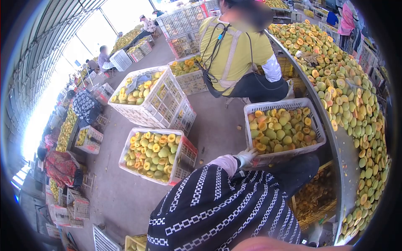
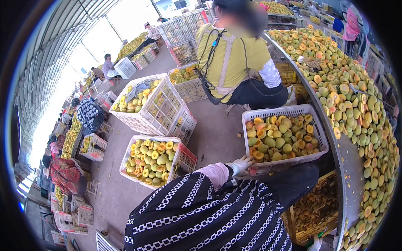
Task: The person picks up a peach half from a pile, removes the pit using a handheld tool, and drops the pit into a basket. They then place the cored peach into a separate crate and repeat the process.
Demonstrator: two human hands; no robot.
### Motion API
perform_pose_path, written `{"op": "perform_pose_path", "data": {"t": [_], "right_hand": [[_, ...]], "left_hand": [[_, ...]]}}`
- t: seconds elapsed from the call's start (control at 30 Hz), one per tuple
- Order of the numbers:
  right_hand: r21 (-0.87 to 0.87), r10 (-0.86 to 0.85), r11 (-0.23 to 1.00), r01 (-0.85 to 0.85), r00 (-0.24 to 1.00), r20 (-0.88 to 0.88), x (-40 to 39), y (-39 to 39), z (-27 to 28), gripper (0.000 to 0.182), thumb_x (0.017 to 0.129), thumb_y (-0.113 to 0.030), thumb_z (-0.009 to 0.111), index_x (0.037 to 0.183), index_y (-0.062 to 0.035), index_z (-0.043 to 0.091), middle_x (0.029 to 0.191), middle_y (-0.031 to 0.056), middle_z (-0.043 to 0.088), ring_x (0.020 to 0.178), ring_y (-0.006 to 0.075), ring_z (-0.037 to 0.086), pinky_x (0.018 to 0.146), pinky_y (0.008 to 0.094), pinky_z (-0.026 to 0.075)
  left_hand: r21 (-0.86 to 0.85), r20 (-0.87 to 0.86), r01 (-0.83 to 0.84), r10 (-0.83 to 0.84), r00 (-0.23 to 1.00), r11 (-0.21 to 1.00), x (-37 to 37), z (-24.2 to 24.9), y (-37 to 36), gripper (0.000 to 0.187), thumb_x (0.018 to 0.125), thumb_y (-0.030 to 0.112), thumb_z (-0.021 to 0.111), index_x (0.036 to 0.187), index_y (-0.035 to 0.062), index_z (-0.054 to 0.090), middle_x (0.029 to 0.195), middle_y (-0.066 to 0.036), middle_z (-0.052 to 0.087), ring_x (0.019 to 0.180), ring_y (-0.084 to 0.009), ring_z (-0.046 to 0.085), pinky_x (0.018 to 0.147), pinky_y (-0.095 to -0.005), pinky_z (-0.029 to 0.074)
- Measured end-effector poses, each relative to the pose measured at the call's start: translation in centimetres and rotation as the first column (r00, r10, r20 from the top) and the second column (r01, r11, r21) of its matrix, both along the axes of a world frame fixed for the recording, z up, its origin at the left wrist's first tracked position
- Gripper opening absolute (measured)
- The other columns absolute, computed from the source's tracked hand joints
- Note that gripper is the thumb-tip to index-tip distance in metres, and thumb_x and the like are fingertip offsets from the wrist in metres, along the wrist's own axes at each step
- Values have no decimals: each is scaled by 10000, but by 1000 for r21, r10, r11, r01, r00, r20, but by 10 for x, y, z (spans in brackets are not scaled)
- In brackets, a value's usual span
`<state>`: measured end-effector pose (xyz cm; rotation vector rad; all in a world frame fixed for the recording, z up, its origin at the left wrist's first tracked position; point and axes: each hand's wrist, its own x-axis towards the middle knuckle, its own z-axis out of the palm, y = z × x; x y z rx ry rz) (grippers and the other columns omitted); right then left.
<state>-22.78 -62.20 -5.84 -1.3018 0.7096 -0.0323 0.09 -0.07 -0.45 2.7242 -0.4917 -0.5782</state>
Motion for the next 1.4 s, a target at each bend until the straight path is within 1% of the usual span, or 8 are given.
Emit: {"op": "perform_pose_path", "data": {"t": [0.3,0.37,0.6,0.87,1.07,1.3,1.37,1.4], "right_hand": [[42,87,995,-87,996,-6,0,2,9,285,795,-155,660,966,-106,438,672,2,454,521,142,431,433,277,337],[-7,-4,1000,3,1000,-25,1,17,23,282,804,-154,656,982,-110,441,695,2,466,543,140,443,450,278,348],[6,2,1000,-2,1000,-15,1,26,34,284,805,-151,660,989,-117,446,710,2,473,556,141,449,463,281,353],[-91,-154,985,148,986,-63,7,72,79,254,799,-129,645,969,-95,459,686,5,469,559,151,447,490,298,361],[-20,-50,999,50,999,-5,3,13,15,251,789,-143,627,973,-83,467,699,25,478,580,165,476,523,297,385],[-8,-74,997,74,997,1,0,8,11,221,789,-122,617,953,-84,474,696,25,478,573,167,474,508,302,379],[227,39,972,-60,995,97,-1,-12,-8,242,788,-120,631,968,-88,471,703,22,481,566,162,469,501,305,374],[227,39,972,-60,995,96,-1,-9,-6,242,788,-120,631,968,-88,471,703,22,481,566,162,469,501,305,374]], "left_hand": [[7,-37,0,0,999,1000,0,6,-1,674,787,239,552,1410,87,345,1492,-162,273,1329,-433,298,1108,-429,303],[14,-45,1,0,999,1000,-1,10,-1,680,793,248,556,1416,88,335,1498,-162,266,1341,-434,282,1113,-430,294],[12,-46,3,-2,999,1000,0,5,-1,684,794,252,560,1418,87,332,1504,-163,256,1355,-435,263,1120,-429,285],[-13,-27,-18,18,999,1000,-2,2,-1,673,789,236,561,1411,94,346,1501,-153,262,1353,-428,264,1115,-431,293],[-11,-23,-26,26,999,1000,-1,-3,0,672,785,234,570,1406,94,354,1502,-144,261,1349,-429,269,1110,-433,302],[-9,-30,-14,14,999,1000,-2,3,-1,655,794,227,546,1406,95,354,1501,-140,264,1350,-433,267,1107,-436,308],[-10,-15,-19,19,1000,1000,-2,0,-1,650,797,227,536,1406,95,352,1499,-143,266,1350,-432,268,1109,-434,306],[-10,-15,-19,19,1000,1000,-2,0,-1,650,797,227,536,1406,95,352,1499,-143,266,1350,-432,268,1109,-434,306]]}}
